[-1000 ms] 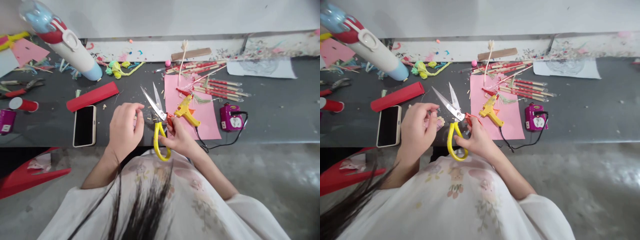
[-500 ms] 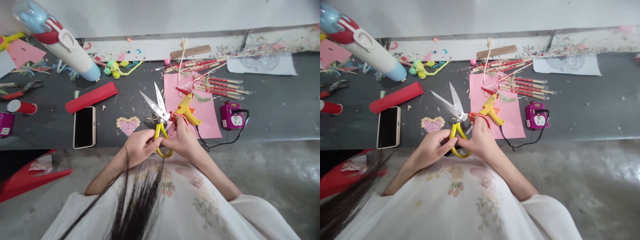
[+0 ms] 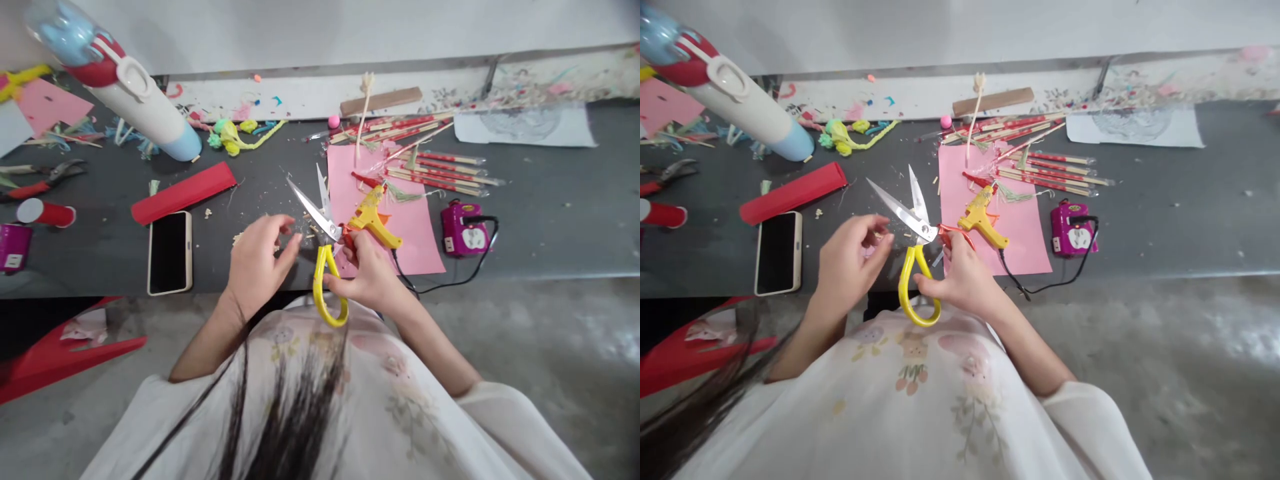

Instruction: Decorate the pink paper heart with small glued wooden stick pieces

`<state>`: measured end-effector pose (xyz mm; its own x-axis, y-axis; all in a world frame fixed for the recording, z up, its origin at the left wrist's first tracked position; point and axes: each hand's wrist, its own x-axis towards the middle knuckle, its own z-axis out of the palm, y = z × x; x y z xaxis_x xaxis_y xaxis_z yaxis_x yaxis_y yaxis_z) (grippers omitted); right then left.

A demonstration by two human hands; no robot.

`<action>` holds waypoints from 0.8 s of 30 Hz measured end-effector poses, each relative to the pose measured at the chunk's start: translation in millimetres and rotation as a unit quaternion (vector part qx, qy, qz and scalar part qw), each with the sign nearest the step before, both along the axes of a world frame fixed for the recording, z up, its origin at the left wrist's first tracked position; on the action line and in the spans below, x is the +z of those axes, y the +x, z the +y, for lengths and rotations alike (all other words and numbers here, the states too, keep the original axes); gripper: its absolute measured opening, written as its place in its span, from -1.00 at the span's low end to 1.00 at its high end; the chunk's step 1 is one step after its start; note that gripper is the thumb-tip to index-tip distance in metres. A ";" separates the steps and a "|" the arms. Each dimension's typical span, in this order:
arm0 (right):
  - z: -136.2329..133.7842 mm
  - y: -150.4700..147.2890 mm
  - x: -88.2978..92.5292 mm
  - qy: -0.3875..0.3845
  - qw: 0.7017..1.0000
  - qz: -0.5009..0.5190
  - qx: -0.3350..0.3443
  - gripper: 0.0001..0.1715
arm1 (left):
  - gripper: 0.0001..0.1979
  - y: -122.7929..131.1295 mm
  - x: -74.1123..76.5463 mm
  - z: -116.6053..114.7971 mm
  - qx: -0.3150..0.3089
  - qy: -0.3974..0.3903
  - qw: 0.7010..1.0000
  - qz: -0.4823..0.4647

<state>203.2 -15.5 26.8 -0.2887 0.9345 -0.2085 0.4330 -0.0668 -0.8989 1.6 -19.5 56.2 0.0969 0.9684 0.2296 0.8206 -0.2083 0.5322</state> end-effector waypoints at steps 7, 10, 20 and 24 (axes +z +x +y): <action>-5.8 2.2 -0.3 -0.052 0.996 0.044 0.058 -0.14 | -0.92 -6.5 -11.7 15.7 -0.074 0.204 0.973 0.083; -8.8 2.9 0.6 -0.051 0.996 0.020 0.067 -0.10 | -0.89 -10.3 -10.7 15.1 -0.106 0.232 0.963 0.089; -16.1 4.8 10.5 -0.025 0.996 -0.015 0.088 -0.11 | -0.79 -20.6 -4.0 10.6 -0.132 0.157 0.974 0.094; -17.0 5.6 10.8 -0.031 0.995 0.002 0.094 -0.11 | -0.80 -22.2 -0.6 10.0 -0.145 0.148 0.975 0.078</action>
<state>208.8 -32.5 37.6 -0.4589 0.8487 -0.2631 0.4394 -0.0407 -0.8974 -20.6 -9.5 55.6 0.4126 0.7890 0.4553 0.7708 -0.5687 0.2871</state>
